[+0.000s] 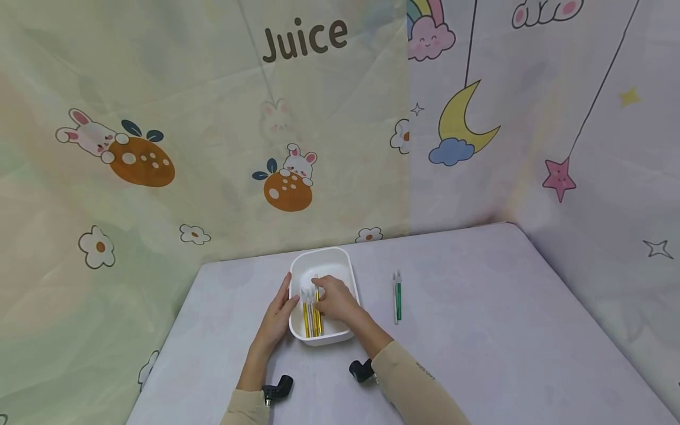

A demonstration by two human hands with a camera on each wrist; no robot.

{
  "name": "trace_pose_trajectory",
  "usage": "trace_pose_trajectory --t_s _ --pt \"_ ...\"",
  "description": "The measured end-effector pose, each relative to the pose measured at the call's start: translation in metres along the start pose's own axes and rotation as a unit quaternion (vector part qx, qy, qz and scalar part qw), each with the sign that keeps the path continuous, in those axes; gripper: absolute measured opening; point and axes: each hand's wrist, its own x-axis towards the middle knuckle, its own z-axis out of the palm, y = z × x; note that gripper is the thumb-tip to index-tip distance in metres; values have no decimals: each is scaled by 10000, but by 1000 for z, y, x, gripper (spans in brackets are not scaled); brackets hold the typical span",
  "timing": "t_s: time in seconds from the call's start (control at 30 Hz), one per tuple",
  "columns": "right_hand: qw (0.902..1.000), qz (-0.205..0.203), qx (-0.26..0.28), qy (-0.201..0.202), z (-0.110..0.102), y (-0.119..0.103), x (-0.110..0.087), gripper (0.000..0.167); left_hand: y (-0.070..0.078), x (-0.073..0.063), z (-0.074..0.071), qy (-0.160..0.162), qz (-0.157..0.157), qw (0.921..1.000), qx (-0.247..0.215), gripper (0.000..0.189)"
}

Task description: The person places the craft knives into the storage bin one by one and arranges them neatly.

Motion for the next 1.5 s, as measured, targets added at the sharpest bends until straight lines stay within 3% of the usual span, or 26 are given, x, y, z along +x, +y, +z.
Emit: trace_pose_trajectory --t_s 0.2,0.67,1.17,1.33,1.5 --pt "9996 181 -146 -136 1 0 0 64 -1 1 0 2 -61 10000 62 65" --pt "9965 -70 -813 -182 0 0 1 67 -1 2 0 -11 25 10000 22 64" --pt "9927 7 -1086 -530 2 -4 5 69 -2 3 -6 -129 119 9998 -105 64" --pt "9926 26 -1050 -612 6 -8 8 66 -1 3 -12 7 88 10000 10 63" --pt "9923 115 -1093 -567 6 -8 6 65 0 3 -11 -137 15 9999 98 64"
